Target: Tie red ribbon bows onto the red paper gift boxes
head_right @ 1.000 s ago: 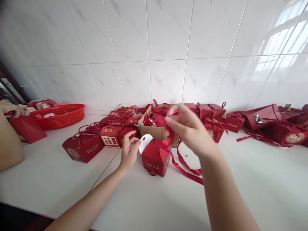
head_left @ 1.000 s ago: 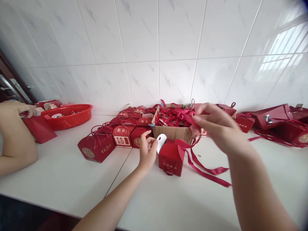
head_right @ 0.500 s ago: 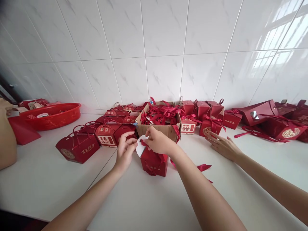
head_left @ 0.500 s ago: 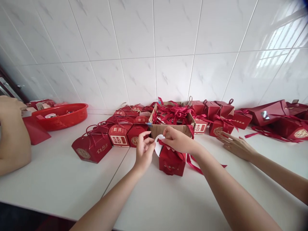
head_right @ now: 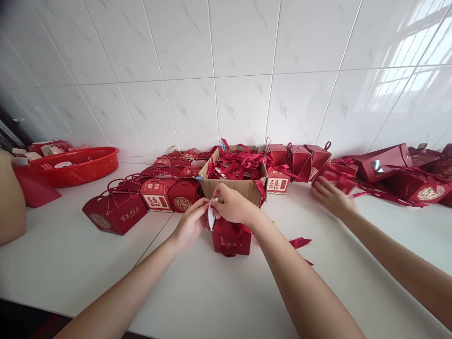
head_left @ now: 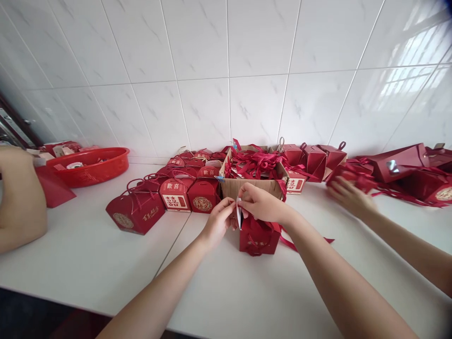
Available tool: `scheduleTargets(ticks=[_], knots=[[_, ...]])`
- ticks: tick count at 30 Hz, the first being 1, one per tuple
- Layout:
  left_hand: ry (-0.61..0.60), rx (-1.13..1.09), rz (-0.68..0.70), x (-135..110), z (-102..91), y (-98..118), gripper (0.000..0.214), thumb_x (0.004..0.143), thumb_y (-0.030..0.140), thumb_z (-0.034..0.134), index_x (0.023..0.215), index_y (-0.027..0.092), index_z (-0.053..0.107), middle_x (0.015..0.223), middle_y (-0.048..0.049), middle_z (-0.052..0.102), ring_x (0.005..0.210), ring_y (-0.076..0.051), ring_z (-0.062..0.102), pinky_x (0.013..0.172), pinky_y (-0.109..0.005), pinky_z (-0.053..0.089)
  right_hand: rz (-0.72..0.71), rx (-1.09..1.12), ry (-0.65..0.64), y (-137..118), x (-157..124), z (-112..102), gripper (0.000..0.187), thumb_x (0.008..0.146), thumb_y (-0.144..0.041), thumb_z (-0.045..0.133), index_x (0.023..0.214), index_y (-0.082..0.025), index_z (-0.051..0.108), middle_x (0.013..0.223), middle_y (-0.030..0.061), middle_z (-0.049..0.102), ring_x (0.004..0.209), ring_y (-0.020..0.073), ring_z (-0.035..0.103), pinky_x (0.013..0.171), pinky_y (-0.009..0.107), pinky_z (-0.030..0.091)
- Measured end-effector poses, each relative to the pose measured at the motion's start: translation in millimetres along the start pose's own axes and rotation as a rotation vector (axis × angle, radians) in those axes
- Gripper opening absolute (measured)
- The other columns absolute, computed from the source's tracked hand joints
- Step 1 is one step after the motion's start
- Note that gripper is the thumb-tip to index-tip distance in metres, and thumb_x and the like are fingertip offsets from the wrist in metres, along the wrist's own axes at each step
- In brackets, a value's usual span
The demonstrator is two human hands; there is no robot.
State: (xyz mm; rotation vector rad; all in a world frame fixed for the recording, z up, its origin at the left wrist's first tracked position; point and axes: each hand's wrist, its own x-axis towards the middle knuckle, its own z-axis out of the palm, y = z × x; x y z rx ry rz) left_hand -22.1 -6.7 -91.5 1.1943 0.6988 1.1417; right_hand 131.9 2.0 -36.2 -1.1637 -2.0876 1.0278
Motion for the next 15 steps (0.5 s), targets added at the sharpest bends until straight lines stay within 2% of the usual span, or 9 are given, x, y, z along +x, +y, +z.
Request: scheduleTargets(ticks=[2,4,6,7,9,12,15], knots=[[0.019,-0.02,0.007,-1,0.2,1,0.021,0.079,0.036,0.062,0.076,0.017,0.052,0.068,0.0006,0.06,0.054,-0.009,0.05,0.048,-0.02,0.038,-0.03,-0.054,0.06,-3,0,-2,0.005,0.089,-0.02,0.044,0.091,-0.022,0.04,0.065,-0.0031,0.059,0.059,0.0124,0.053,0.055,0.023,0.04],[0.055,-0.048,0.023,1,0.2,6,0.019,0.078,0.033,0.062,0.075,0.017,0.052,0.064,0.002,0.057,0.056,-0.01,0.051,0.051,-0.021,0.039,-0.069,-0.158,0.189,-5,-3,-9,0.009,0.088,-0.019,0.045,0.096,-0.021,0.043,0.073,0.0001,0.062,0.068,0.0147,0.057,0.061,0.025,0.042],[0.086,-0.036,0.075,4,1.4,21,0.017,0.078,0.032,0.061,0.073,0.018,0.052,0.061,0.0026,0.055,0.056,-0.01,0.051,0.052,-0.021,0.039,-0.054,-0.286,0.308,-7,-9,-20,0.011,0.088,-0.018,0.045,0.099,-0.021,0.046,0.084,0.0035,0.064,0.076,0.017,0.059,0.065,0.027,0.042],[0.095,0.0,0.12,7,2.8,32,0.016,0.078,0.031,0.059,0.072,0.017,0.053,0.062,0.0024,0.055,0.056,-0.01,0.05,0.051,-0.021,0.038,-0.006,-0.347,0.326,-8,-14,-27,0.012,0.087,-0.017,0.045,0.098,-0.021,0.049,0.088,0.0045,0.064,0.078,0.018,0.059,0.064,0.027,0.042],[0.097,0.145,0.241,13,7.0,61,0.014,0.08,0.028,0.058,0.071,0.017,0.055,0.066,0.0018,0.056,0.057,-0.01,0.049,0.052,-0.021,0.038,0.137,-0.458,0.262,-9,-26,-43,0.011,0.085,-0.017,0.047,0.092,-0.022,0.053,0.09,0.005,0.065,0.075,0.0193,0.059,0.059,0.027,0.04],[0.029,0.342,0.337,21,15.0,107,0.011,0.079,0.024,0.059,0.072,0.016,0.061,0.086,-0.004,0.064,0.082,-0.015,0.057,0.065,-0.022,0.044,0.33,-0.554,0.045,-8,-40,-63,0.007,0.081,-0.021,0.053,0.083,-0.022,0.059,0.086,0.0051,0.065,0.071,0.02,0.06,0.055,0.028,0.039],[-0.066,0.25,0.306,25,21.1,137,0.01,0.079,0.021,0.054,0.07,0.017,0.057,0.08,-0.0058,0.065,0.084,-0.019,0.061,0.071,-0.029,0.048,0.388,-0.561,-0.126,-3,-43,-73,0.018,0.082,-0.037,0.056,0.077,-0.021,0.062,0.082,0.0054,0.065,0.074,0.0215,0.06,0.056,0.028,0.04]])
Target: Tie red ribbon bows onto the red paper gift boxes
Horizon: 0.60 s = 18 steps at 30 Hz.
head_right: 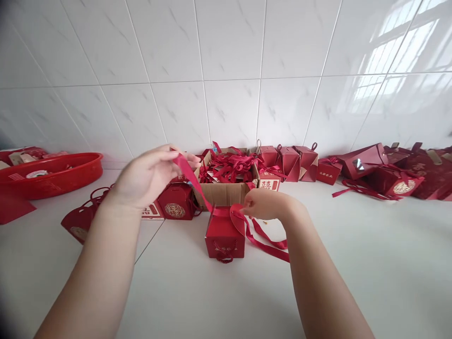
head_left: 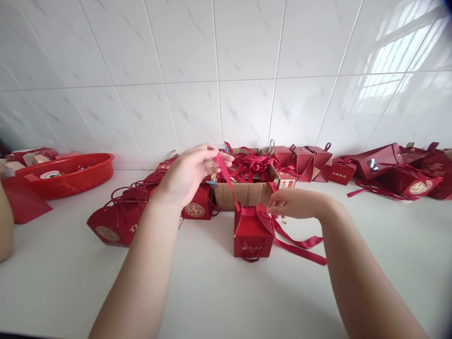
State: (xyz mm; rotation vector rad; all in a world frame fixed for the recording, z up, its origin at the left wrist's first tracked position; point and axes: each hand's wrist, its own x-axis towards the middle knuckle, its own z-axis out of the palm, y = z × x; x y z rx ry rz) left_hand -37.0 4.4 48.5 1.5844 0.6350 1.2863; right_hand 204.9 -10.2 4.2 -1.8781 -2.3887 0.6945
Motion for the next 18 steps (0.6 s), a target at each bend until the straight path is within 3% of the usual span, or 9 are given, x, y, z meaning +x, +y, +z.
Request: scheduleTargets(ticks=[4,7,10,15,18], knots=[[0.111,-0.031,0.078,0,1.2,9,0.018,0.08,0.018,0.045,0.062,0.018,0.047,0.057,0.0008,0.052,0.052,-0.014,0.053,0.055,-0.029,0.046,-0.048,0.041,-0.162,6,11,2,0.039,0.07,-0.059,0.064,0.074,-0.021,0.064,0.081,0.0045,0.066,0.074,0.0211,0.06,0.057,0.028,0.042],[0.257,0.294,0.178,-6,2.4,8,0.023,0.08,0.016,0.048,0.058,0.018,0.041,0.052,0.0043,0.039,0.042,-0.007,0.034,0.042,-0.022,0.029,-0.065,0.058,-0.215,6,18,5,0.035,0.065,-0.054,0.069,0.073,-0.02,0.063,0.08,0.0033,0.065,0.072,0.0195,0.059,0.056,0.027,0.042],[0.257,0.577,0.183,-14,2.2,11,0.027,0.081,0.017,0.051,0.056,0.018,0.04,0.051,0.0043,0.033,0.045,-0.007,0.028,0.042,-0.023,0.02,-0.092,0.053,-0.231,6,21,6,0.03,0.068,-0.047,0.067,0.066,-0.02,0.057,0.07,0.0011,0.059,0.067,0.0165,0.055,0.053,0.025,0.038],[0.243,0.653,0.211,-23,1.5,21,0.023,0.083,0.018,0.051,0.06,0.018,0.049,0.051,0.0034,0.041,0.048,-0.009,0.037,0.046,-0.024,0.027,-0.083,0.116,-0.146,11,24,7,0.036,0.067,-0.05,0.069,0.074,-0.02,0.051,0.072,-0.0007,0.055,0.065,0.0137,0.051,0.052,0.023,0.037],[0.25,0.546,0.28,-23,2.0,24,0.019,0.082,0.017,0.053,0.064,0.017,0.055,0.057,0.0019,0.05,0.051,-0.009,0.045,0.048,-0.024,0.035,-0.105,0.214,-0.147,14,25,7,0.037,0.065,-0.042,0.073,0.079,-0.021,0.045,0.075,-0.0015,0.056,0.063,0.0129,0.051,0.051,0.023,0.038]])
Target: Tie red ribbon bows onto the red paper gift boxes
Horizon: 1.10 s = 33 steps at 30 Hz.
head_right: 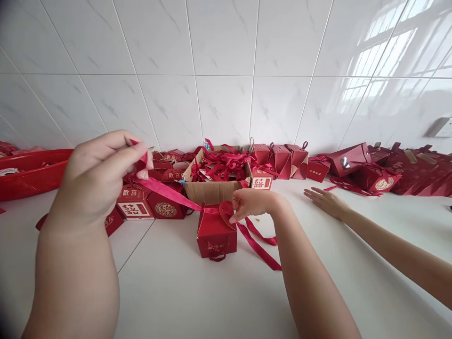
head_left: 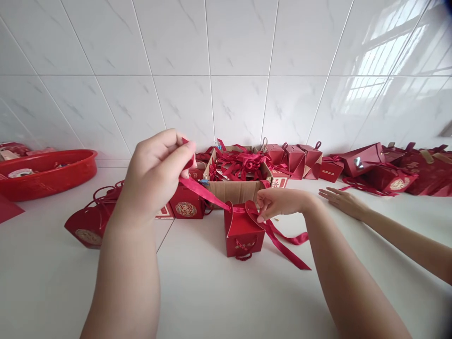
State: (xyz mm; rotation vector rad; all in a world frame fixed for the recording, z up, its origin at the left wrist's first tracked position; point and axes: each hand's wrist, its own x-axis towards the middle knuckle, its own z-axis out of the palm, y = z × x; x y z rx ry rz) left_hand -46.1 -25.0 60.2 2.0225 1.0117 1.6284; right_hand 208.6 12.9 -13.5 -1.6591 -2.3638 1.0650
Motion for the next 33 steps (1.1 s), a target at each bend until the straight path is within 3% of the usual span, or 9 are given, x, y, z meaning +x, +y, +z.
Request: scheduleTargets(ticks=[5,7,10,16,19,21,27,30,33], knots=[[0.145,-0.359,0.032,6,3.4,-3,0.014,0.081,0.015,0.054,0.068,0.015,0.059,0.065,-0.0023,0.058,0.062,-0.014,0.055,0.054,-0.027,0.043,-0.1,0.024,0.106,-4,-10,-2,0.021,0.067,-0.015,0.061,0.07,-0.021,0.041,0.064,-0.0047,0.044,0.054,0.0098,0.041,0.045,0.022,0.031],[0.182,-0.451,0.001,9,3.2,-4,0.015,0.08,0.014,0.055,0.066,0.015,0.058,0.066,-0.0034,0.061,0.065,-0.015,0.058,0.055,-0.028,0.043,-0.071,0.017,0.148,-7,-17,-2,0.02,0.064,-0.01,0.057,0.075,-0.022,0.045,0.071,-0.003,0.05,0.056,0.0106,0.044,0.046,0.023,0.033],[0.208,-0.483,-0.054,11,1.1,-5,0.018,0.082,0.016,0.056,0.064,0.017,0.055,0.068,-0.0024,0.062,0.068,-0.015,0.058,0.052,-0.027,0.035,-0.054,0.018,0.17,-10,-26,-1,0.022,0.064,-0.008,0.054,0.08,-0.023,0.051,0.08,0.0002,0.058,0.061,0.0131,0.053,0.049,0.025,0.036],[0.169,-0.476,-0.131,11,-1.3,-7,0.022,0.086,0.02,0.053,0.064,0.02,0.051,0.068,-0.001,0.063,0.059,-0.012,0.052,0.048,-0.027,0.021,-0.013,-0.007,0.079,-3,-37,-5,0.022,0.068,-0.008,0.055,0.061,-0.021,0.038,0.059,-0.0002,0.055,0.056,0.0139,0.055,0.048,0.026,0.032],[0.179,-0.511,-0.096,11,-0.8,-6,0.02,0.086,0.02,0.053,0.066,0.02,0.05,0.064,-0.0014,0.062,0.053,-0.012,0.05,0.045,-0.026,0.021,-0.011,-0.048,0.185,7,-47,-14,0.019,0.071,-0.017,0.06,0.068,-0.022,0.043,0.059,-0.0029,0.051,0.051,0.0117,0.048,0.045,0.025,0.031],[0.18,-0.543,-0.082,10,-0.1,-5,0.017,0.085,0.018,0.053,0.068,0.02,0.051,0.062,-0.0019,0.061,0.051,-0.013,0.05,0.044,-0.026,0.024,-0.102,0.004,0.258,10,-56,-20,0.02,0.073,-0.022,0.065,0.073,-0.022,0.045,0.062,-0.0041,0.048,0.052,0.0105,0.045,0.046,0.024,0.032],[0.136,-0.6,-0.065,12,8.7,-1,0.016,0.083,0.019,0.058,0.067,0.019,0.054,0.06,-0.0001,0.059,0.053,-0.011,0.052,0.048,-0.025,0.036,-0.501,0.54,0.387,-1,-70,-24,0.02,0.077,-0.036,0.07,0.078,-0.02,0.057,0.072,0.0013,0.058,0.07,0.0152,0.058,0.067,0.03,0.05],[0.12,-0.568,-0.108,17,17.2,0,0.015,0.081,0.022,0.061,0.067,0.018,0.058,0.06,0.0001,0.06,0.053,-0.01,0.053,0.046,-0.022,0.036,-0.621,0.734,0.396,-3,-63,-23,0.019,0.08,-0.039,0.066,0.081,-0.02,0.065,0.077,0.004,0.065,0.077,0.0191,0.064,0.076,0.036,0.052],[0.143,-0.532,-0.122,21,25.2,0,0.017,0.079,0.025,0.065,0.064,0.017,0.059,0.061,0.0001,0.06,0.056,-0.01,0.055,0.045,-0.02,0.035,-0.637,0.838,0.394,-1,-55,-22,0.022,0.08,-0.04,0.067,0.093,-0.023,0.067,0.089,0.0052,0.07,0.088,0.0214,0.067,0.08,0.038,0.053]])
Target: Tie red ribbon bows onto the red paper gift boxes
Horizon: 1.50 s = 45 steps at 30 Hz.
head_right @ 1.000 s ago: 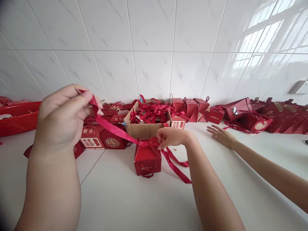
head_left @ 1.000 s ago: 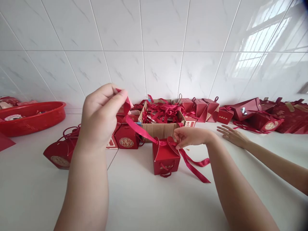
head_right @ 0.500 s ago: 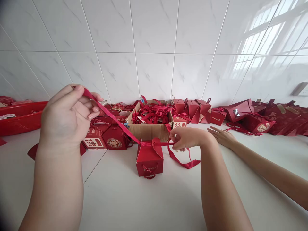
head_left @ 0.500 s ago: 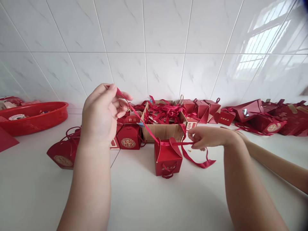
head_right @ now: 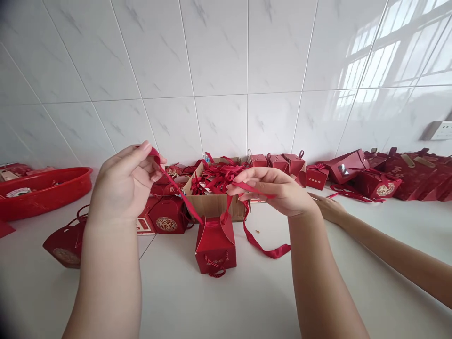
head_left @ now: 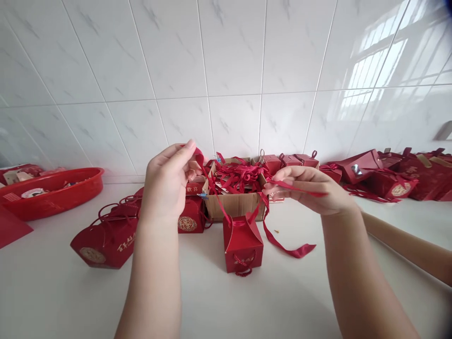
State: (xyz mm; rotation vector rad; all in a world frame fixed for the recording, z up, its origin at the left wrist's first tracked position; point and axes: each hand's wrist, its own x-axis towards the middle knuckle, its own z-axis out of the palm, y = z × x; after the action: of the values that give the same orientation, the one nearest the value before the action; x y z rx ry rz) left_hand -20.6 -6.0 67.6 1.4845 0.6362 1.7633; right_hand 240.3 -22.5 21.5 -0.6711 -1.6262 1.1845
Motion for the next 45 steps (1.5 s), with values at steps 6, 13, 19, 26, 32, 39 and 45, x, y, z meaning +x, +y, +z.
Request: scheduleTargets(ticks=[6,13,19,26,32,39,45], knots=[[0.014,0.013,0.015,-7,7.1,-6,0.015,0.076,0.029,0.07,0.067,0.017,0.065,0.063,0.001,0.06,0.059,-0.009,0.055,0.051,-0.02,0.04,-0.046,-0.022,0.134,4,7,5,0.018,0.073,-0.033,0.075,0.084,-0.021,0.067,0.08,0.0019,0.068,0.075,0.0153,0.065,0.075,0.031,0.053],[0.066,0.052,0.086,-11,8.9,-3,0.011,0.079,0.028,0.067,0.072,0.02,0.066,0.068,0.0013,0.06,0.067,-0.01,0.056,0.06,-0.02,0.042,-0.184,-0.12,0.377,-4,9,22,0.021,0.077,-0.041,0.07,0.077,-0.02,0.066,0.072,-0.0001,0.059,0.066,0.0113,0.055,0.065,0.025,0.047],[-0.012,-0.028,-0.009,-14,10.7,1,0.014,0.078,0.031,0.067,0.072,0.02,0.06,0.063,0.0026,0.057,0.052,-0.008,0.051,0.042,-0.02,0.03,-0.231,-0.098,0.393,-4,9,34,0.018,0.079,-0.039,0.068,0.082,-0.021,0.065,0.08,0.0016,0.064,0.073,0.0142,0.06,0.071,0.028,0.049],[-0.096,-0.132,-0.036,-19,12.2,5,0.014,0.081,0.03,0.064,0.073,0.019,0.059,0.071,0.0006,0.064,0.056,-0.009,0.056,0.05,-0.021,0.041,-0.275,-0.075,0.382,-12,1,41,0.01,0.08,-0.033,0.069,0.079,-0.023,0.066,0.077,-0.0001,0.065,0.075,0.0141,0.062,0.072,0.028,0.051],[-0.193,-0.112,-0.057,-27,18.4,6,0.019,0.07,0.023,0.076,0.086,0.018,0.067,0.076,0.0004,0.06,0.069,-0.01,0.057,0.064,-0.021,0.047,-0.274,-0.111,0.382,-13,-2,44,0.011,0.079,-0.033,0.069,0.08,-0.022,0.066,0.077,0.0003,0.065,0.072,0.0145,0.061,0.069,0.029,0.051],[-0.24,-0.171,-0.117,-28,23.6,5,0.008,0.074,0.013,0.068,0.079,0.017,0.063,0.074,0.0017,0.056,0.065,-0.006,0.052,0.058,-0.016,0.043,-0.297,-0.08,0.377,-15,-3,43,0.006,0.081,-0.029,0.069,0.082,-0.023,0.068,0.08,0.0001,0.067,0.074,0.0132,0.062,0.069,0.026,0.051],[-0.215,-0.193,-0.082,-27,22.7,6,0.004,0.078,0.014,0.065,0.079,0.016,0.063,0.086,-0.0033,0.066,0.062,-0.007,0.052,0.054,-0.018,0.042,-0.302,-0.058,0.341,-15,-4,41,0.003,0.081,-0.026,0.069,0.081,-0.023,0.069,0.076,-0.0008,0.066,0.072,0.0112,0.061,0.068,0.023,0.051]])
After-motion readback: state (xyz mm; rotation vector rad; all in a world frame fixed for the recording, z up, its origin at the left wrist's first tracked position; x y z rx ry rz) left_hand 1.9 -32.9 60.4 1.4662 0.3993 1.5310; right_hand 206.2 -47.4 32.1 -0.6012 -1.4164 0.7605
